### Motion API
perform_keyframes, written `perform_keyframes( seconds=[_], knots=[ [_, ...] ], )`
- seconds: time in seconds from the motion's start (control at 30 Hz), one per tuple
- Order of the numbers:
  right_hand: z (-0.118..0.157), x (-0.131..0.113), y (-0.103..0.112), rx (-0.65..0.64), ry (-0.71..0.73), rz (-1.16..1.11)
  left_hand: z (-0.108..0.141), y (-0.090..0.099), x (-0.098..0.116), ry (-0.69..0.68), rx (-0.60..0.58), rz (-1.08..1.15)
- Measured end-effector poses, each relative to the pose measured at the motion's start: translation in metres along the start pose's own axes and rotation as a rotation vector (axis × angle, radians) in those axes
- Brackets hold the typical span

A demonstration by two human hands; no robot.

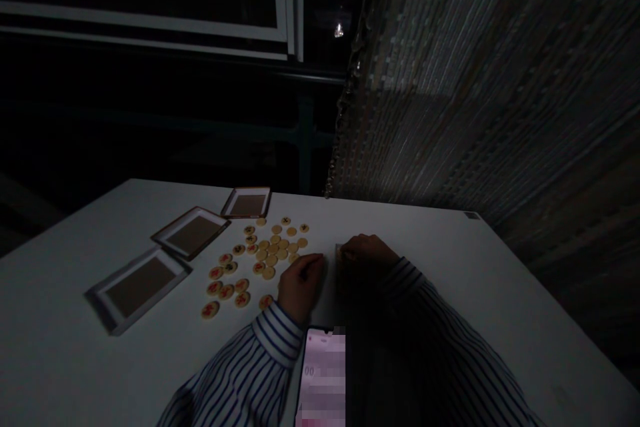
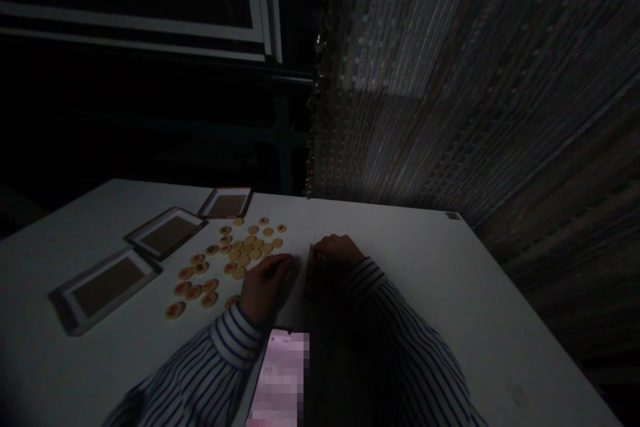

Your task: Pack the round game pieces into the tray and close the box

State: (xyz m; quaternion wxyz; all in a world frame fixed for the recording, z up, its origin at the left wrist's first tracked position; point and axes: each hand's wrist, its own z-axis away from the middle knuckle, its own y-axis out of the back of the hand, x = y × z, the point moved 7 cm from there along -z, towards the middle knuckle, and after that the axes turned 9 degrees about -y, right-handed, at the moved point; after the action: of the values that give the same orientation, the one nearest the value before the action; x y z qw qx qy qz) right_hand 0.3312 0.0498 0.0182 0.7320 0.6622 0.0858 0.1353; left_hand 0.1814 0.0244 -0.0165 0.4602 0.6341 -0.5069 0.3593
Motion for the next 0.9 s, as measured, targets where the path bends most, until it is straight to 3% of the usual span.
perform_keyframes(
  seconds=[0.23,0.9],
  knots=[
    [0.0001,-0.0010,-0.0016,-0.074,-0.030,0.048,-0.0003,0.0004,0.0025,-0.039,-0.004,-0.008],
    [0.0005,-0.0042,-0.0062,-0.076,-0.011,0.094,0.0003,-0.0002,0.0035,-0.103,-0.008,-0.055]
  ],
)
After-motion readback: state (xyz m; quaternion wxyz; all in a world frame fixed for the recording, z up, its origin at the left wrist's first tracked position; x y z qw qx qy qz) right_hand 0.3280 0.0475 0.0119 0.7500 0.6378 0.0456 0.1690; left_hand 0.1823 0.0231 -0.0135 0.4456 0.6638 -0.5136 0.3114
